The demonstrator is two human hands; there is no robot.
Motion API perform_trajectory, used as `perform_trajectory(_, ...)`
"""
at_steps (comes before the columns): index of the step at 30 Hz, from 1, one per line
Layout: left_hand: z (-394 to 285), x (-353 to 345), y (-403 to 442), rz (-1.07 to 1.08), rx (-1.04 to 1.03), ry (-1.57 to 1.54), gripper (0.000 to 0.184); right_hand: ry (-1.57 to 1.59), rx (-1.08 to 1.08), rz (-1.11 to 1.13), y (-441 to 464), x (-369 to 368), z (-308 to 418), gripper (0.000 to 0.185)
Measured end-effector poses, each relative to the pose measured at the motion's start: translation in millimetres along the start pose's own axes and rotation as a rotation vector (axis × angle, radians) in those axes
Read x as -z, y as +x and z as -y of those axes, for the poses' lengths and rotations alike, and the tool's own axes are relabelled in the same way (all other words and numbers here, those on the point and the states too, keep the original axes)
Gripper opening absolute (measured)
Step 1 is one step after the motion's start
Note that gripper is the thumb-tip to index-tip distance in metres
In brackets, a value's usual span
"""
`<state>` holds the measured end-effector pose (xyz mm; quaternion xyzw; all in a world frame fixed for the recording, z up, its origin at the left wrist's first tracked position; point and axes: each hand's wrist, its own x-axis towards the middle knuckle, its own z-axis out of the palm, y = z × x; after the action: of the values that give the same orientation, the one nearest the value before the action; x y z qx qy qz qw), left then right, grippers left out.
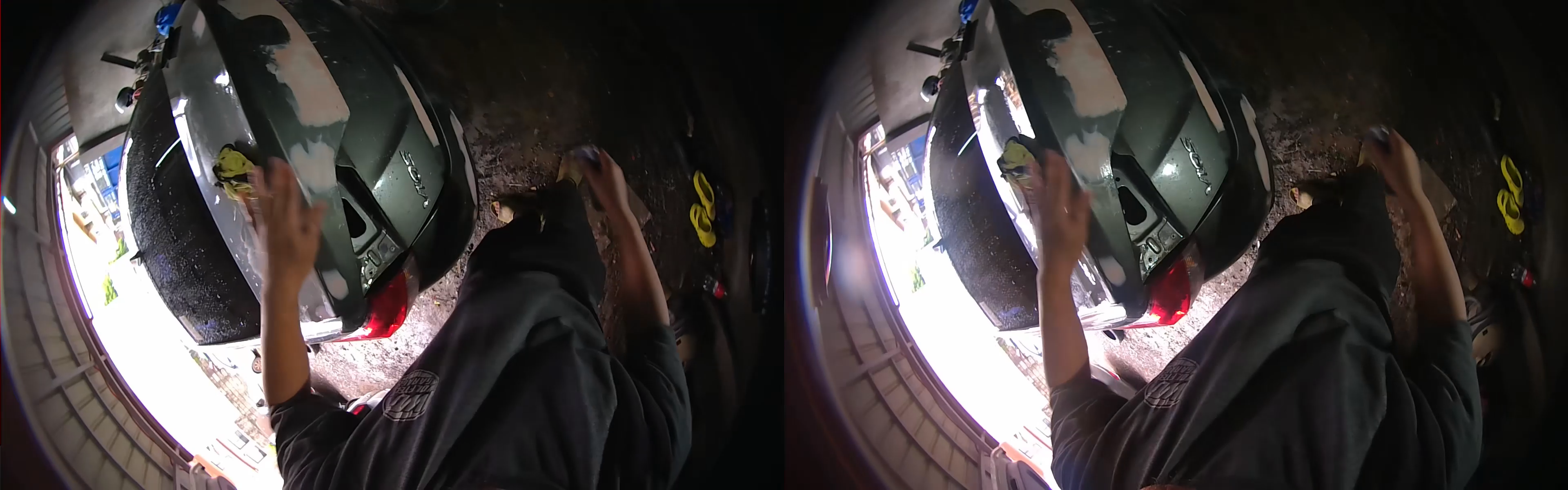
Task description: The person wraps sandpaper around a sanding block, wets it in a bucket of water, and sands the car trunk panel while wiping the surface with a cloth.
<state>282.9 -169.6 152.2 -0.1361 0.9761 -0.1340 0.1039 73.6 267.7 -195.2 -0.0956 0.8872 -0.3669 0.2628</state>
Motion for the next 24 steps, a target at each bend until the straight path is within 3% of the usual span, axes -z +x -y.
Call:
perform_trajectory(2, -18.1, -1.7, -3.5, 0.162, -0.037, 0.165, 0.071, 0.018, -0.133, -0.082, -15.8, 36.6, -34.8, 0.043)
perform_trajectory(4, -27.6, 0.7, -1.4, 0.252, -0.065, 0.291, 0.077, -0.117, -0.398, 0.006, -26.2, 69.4, -67.8, 0.051)
perform_trajectory(9, -5.3, -10.7, 85.8, 0.220, -0.068, 0.504, 0.081, -0.190, -0.294, -0.007, -50.9, 99.7, -145.8, 0.052)
perform_trajectory(14, -3.4, -26.4, 157.4, 0.150, 0.131, 0.645, 0.084, -0.164, -0.323, -0.092, -58.0, 120.3, -164.2, 0.045)
perform_trajectory(24, -34.7, -36.4, 76.0, 0.114, 0.149, 0.577, 0.089, -0.036, -0.331, -0.117, -39.1, 160.0, -179.4, 0.039)
